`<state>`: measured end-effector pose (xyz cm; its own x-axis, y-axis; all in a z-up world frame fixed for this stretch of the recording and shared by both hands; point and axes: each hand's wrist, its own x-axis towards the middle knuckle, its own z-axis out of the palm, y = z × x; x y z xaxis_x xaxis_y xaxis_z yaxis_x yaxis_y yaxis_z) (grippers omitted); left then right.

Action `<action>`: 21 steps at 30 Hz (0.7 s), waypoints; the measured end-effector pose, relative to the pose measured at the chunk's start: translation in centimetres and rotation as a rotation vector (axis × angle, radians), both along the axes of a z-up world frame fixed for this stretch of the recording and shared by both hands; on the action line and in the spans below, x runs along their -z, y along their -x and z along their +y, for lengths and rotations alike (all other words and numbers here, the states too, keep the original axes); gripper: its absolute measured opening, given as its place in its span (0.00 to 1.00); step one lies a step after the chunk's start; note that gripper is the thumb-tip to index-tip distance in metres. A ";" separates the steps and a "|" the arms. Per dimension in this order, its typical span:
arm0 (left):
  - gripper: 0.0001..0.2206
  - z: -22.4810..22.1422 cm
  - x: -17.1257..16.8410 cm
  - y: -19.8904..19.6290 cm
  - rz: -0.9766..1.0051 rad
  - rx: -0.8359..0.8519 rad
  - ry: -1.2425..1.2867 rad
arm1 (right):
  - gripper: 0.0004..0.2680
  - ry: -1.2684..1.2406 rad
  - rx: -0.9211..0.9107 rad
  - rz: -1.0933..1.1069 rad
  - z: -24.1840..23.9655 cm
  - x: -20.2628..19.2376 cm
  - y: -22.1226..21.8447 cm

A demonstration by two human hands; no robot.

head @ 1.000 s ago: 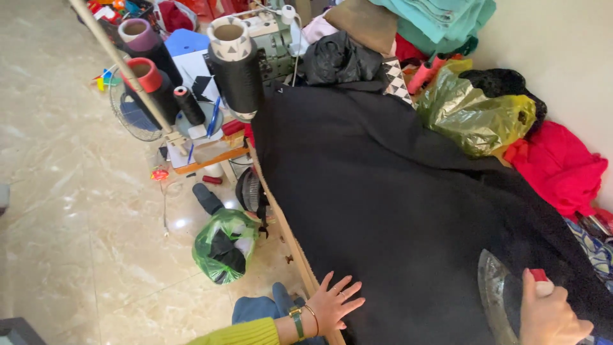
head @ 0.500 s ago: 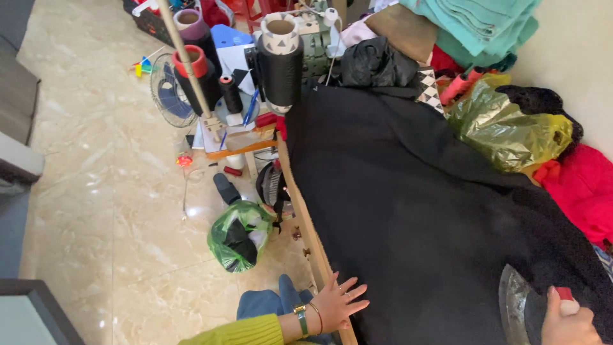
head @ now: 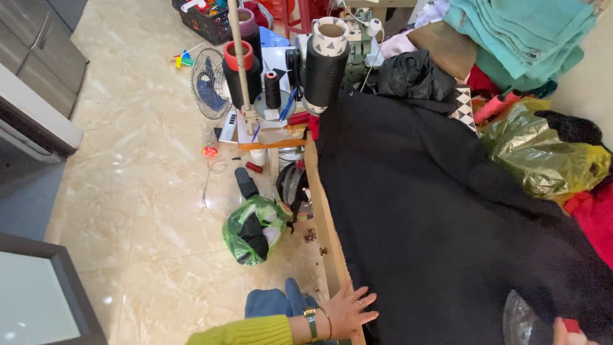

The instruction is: The person is ironing a large piece of black fabric on a workbench, smoothing it out and using a steam iron.

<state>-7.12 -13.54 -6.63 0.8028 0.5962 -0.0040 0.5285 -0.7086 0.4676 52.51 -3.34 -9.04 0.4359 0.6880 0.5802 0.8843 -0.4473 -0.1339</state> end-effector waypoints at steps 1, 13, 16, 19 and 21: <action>0.35 -0.1 -0.1 -0.1 -0.008 0.007 0.011 | 0.27 -0.006 -0.024 0.047 -0.3 -0.1 0.3; 0.38 -1.1 -3.6 -1.7 -0.197 -0.041 -0.214 | 0.27 0.364 0.301 -0.556 -10.9 -12.1 18.0; 0.39 -0.5 -4.4 -2.5 -0.192 -0.015 -0.197 | 0.24 0.292 0.206 -0.537 -12.7 -13.6 21.6; 0.43 0.2 -4.0 -3.7 -0.052 -0.045 -0.284 | 0.23 0.253 0.103 -0.462 -14.3 -15.6 25.2; 0.43 0.5 -4.6 -4.4 -0.027 -0.050 -0.311 | 0.23 0.265 0.078 -0.371 -15.2 -16.6 27.1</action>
